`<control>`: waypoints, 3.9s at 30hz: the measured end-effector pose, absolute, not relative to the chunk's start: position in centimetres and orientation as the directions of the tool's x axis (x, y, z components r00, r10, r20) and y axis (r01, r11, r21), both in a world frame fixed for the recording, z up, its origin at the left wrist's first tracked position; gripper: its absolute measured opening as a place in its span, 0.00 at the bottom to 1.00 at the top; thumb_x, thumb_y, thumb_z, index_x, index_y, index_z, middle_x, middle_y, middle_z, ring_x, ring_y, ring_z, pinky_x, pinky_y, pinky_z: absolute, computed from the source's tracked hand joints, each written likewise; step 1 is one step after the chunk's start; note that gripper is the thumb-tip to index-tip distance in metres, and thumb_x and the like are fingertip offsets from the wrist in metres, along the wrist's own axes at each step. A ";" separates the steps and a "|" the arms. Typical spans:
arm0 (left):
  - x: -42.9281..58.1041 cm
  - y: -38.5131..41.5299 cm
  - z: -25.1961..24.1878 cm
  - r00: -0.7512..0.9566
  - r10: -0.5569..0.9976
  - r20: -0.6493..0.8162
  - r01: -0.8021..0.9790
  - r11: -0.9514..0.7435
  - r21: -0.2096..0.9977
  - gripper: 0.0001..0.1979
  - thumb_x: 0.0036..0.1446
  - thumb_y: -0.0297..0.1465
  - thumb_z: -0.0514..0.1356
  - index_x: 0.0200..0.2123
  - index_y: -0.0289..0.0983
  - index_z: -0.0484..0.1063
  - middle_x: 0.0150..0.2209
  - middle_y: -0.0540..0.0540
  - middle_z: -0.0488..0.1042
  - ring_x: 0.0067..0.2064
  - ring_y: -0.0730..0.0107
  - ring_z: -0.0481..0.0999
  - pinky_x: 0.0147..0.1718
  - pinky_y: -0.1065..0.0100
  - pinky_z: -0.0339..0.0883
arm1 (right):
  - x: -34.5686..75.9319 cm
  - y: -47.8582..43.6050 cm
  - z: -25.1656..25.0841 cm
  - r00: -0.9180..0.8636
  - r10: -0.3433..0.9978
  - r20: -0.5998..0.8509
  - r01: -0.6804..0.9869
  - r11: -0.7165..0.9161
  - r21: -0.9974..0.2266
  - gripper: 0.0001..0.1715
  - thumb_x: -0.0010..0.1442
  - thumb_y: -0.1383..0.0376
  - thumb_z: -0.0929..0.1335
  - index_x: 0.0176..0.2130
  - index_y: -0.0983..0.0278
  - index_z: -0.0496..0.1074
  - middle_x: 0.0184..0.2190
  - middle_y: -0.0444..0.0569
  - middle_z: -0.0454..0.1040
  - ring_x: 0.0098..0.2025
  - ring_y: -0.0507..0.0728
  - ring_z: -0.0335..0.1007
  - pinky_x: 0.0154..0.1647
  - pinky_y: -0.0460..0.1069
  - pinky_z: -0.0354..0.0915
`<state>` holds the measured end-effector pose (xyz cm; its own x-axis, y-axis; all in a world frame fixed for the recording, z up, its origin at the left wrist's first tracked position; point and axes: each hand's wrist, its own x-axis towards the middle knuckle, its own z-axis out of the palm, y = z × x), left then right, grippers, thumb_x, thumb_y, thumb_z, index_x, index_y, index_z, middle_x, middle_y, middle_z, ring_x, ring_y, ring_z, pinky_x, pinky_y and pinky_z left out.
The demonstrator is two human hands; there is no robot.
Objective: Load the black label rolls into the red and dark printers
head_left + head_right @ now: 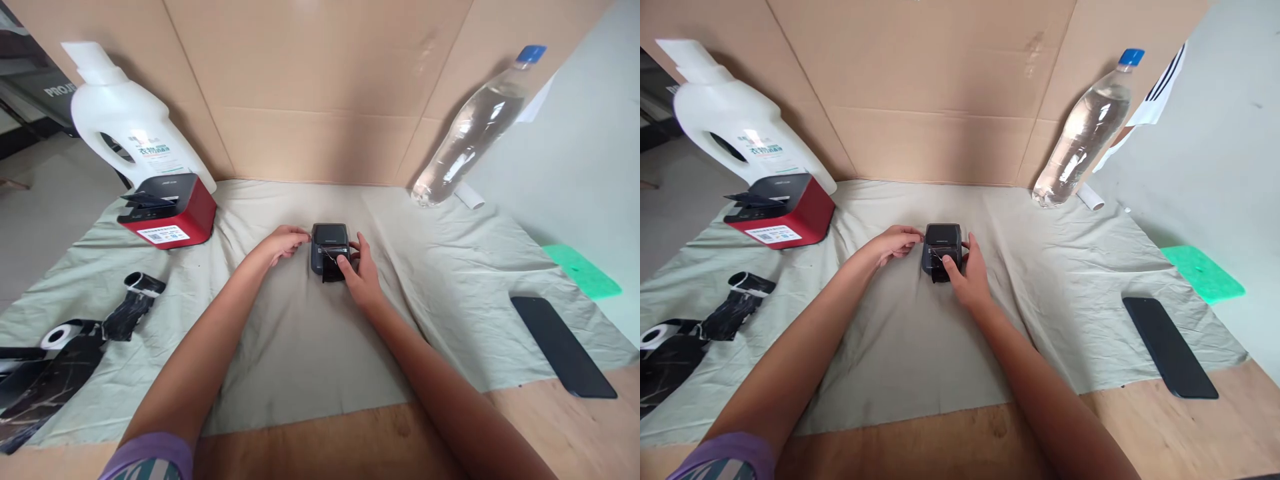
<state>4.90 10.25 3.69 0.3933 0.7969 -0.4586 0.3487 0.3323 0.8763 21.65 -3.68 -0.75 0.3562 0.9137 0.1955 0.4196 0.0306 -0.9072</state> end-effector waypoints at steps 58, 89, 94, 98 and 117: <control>5.2 9.7 4.4 0.343 0.794 -0.502 0.485 0.308 0.819 0.12 0.47 0.30 0.69 0.24 0.36 0.67 0.20 0.51 0.68 0.26 0.68 0.79 0.23 0.74 0.67 | 21.6 -3.3 -0.6 0.441 0.879 0.183 0.365 0.011 -0.931 0.32 0.64 0.46 0.62 0.57 0.64 0.69 0.56 0.59 0.75 0.57 0.64 0.72 0.62 0.62 0.64; 5.0 10.4 3.3 0.398 0.792 -0.464 0.525 0.218 0.823 0.07 0.47 0.27 0.62 0.20 0.36 0.66 0.19 0.52 0.63 0.19 0.77 0.66 0.14 0.75 0.44 | 21.7 -3.3 -0.6 0.428 0.883 0.192 0.372 0.021 -0.928 0.28 0.66 0.49 0.61 0.55 0.63 0.71 0.55 0.58 0.76 0.56 0.64 0.72 0.58 0.60 0.67; 4.8 10.5 3.5 0.398 0.794 -0.459 0.530 0.210 0.822 0.07 0.48 0.27 0.61 0.20 0.36 0.66 0.19 0.52 0.63 0.19 0.78 0.65 0.14 0.75 0.43 | 21.7 -3.2 -0.5 0.433 0.882 0.186 0.373 0.012 -0.928 0.28 0.65 0.50 0.61 0.54 0.65 0.71 0.54 0.59 0.76 0.55 0.65 0.73 0.58 0.61 0.66; 4.9 10.4 3.5 0.404 0.802 -0.441 0.523 0.193 0.830 0.09 0.48 0.26 0.61 0.19 0.36 0.64 0.18 0.53 0.63 0.18 0.79 0.65 0.14 0.74 0.44 | 21.7 -3.2 -0.6 0.435 0.884 0.174 0.365 0.003 -0.931 0.29 0.65 0.50 0.61 0.55 0.65 0.70 0.54 0.59 0.76 0.55 0.64 0.73 0.58 0.61 0.66; 4.7 9.9 3.5 0.390 0.826 -0.407 0.493 0.186 0.850 0.05 0.48 0.27 0.62 0.31 0.33 0.75 0.26 0.47 0.75 0.21 0.76 0.69 0.16 0.74 0.48 | 21.5 -3.5 -0.8 0.322 0.914 0.245 0.657 -0.029 -0.754 0.33 0.69 0.51 0.58 0.62 0.67 0.66 0.53 0.60 0.75 0.54 0.67 0.68 0.55 0.61 0.64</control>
<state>4.67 9.89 3.47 0.3901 0.8260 -0.4070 0.4933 0.1857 0.8498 21.48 -3.50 -0.78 0.3222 0.9144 0.2450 0.6566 -0.0294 -0.7536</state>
